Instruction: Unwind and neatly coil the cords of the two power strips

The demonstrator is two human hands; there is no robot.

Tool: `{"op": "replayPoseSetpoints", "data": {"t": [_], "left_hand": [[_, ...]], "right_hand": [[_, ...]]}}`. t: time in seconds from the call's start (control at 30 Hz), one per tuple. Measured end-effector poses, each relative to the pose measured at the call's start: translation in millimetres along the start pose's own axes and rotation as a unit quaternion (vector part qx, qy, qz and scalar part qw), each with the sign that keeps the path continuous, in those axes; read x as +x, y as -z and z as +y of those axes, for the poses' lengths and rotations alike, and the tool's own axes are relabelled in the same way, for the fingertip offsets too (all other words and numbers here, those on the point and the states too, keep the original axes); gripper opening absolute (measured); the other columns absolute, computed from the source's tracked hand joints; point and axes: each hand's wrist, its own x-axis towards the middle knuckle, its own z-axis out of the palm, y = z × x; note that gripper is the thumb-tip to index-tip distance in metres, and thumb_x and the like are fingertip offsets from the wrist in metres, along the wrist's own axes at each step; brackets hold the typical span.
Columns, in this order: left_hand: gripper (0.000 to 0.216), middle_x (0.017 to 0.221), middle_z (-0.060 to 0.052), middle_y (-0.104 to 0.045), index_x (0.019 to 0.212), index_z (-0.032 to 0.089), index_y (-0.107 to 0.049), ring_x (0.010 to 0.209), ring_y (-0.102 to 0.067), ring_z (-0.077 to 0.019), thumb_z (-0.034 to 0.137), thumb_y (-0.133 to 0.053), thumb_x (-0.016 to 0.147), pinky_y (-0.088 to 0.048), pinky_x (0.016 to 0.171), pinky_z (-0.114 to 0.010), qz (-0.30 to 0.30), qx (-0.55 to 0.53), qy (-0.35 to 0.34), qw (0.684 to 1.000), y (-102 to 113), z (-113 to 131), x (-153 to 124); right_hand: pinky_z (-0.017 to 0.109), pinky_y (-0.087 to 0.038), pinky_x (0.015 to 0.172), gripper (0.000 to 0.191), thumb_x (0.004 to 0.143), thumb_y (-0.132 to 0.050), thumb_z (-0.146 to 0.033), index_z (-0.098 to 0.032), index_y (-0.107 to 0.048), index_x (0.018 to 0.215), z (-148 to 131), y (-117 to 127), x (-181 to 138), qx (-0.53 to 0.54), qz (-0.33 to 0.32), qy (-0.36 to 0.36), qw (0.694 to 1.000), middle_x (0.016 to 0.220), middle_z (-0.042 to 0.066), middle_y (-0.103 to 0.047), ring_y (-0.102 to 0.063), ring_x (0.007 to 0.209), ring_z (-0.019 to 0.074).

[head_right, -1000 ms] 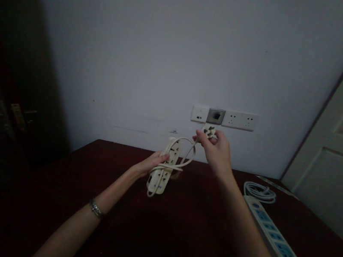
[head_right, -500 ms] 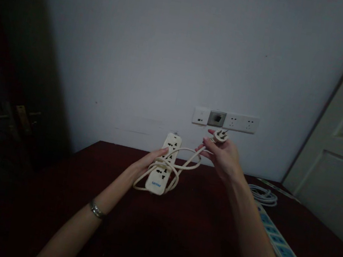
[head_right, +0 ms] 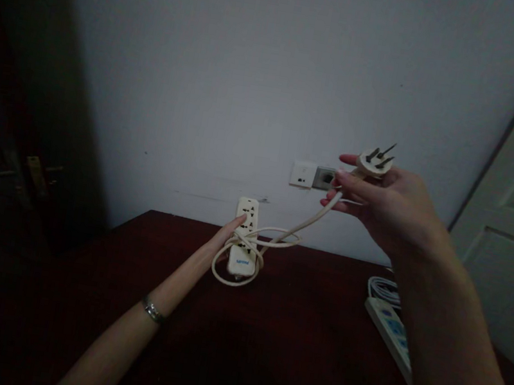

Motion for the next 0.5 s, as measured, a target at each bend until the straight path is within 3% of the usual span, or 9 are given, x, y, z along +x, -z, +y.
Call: {"op": "replayPoseSetpoints", "data": {"t": [0.17,0.3,0.4,0.5], "left_hand": [[0.044,0.061,-0.011,-0.065,0.088,0.006,-0.06,0.052,-0.061,-0.018,0.047,-0.043,0.086,-0.049,0.056,-0.028,-0.026,0.002,0.017,1.0,10.8,1.7,5.0],[0.04,0.057,-0.009,-0.064,0.084,0.007,-0.061,0.051,-0.061,-0.0174,0.044,-0.045,0.085,-0.049,0.054,-0.028,-0.049,0.037,0.016,0.998,19.9,-0.3,8.7],[0.027,0.06,-0.007,-0.064,0.085,0.007,-0.061,0.049,-0.059,-0.0143,0.033,-0.054,0.082,-0.047,0.05,-0.024,-0.078,0.092,-0.005,0.993,28.0,-6.9,13.4],[0.021,0.059,-0.005,-0.063,0.081,0.008,-0.059,0.046,-0.056,-0.011,0.029,-0.057,0.08,-0.045,0.046,-0.021,-0.089,0.107,-0.008,0.99,34.8,-16.3,21.2]], "right_hand": [[0.03,-0.05,0.053,0.023,0.071,-0.06,0.001,-0.012,-0.065,0.09,-5.0,-3.5,9.8,0.024,0.063,0.009,0.998,0.068,0.004,-0.059,-0.06,0.056,0.0122],[0.032,-0.052,0.061,0.019,0.07,-0.062,0.001,-0.01,-0.065,0.086,-1.4,-1.1,20.3,0.066,0.111,0.068,0.989,0.067,0.002,-0.059,-0.059,0.058,0.0102],[0.029,-0.05,0.065,0.014,0.073,-0.061,0.0,-0.011,-0.064,0.081,-4.7,14.2,38.7,0.078,0.157,0.115,0.978,0.084,0.006,-0.065,-0.061,0.068,0.0078],[0.026,-0.045,0.064,0.012,0.074,-0.058,-0.005,-0.015,-0.063,0.08,-12.9,37.6,61.6,0.07,0.213,0.127,0.966,0.108,0.007,-0.064,-0.06,0.097,0.014]]}}
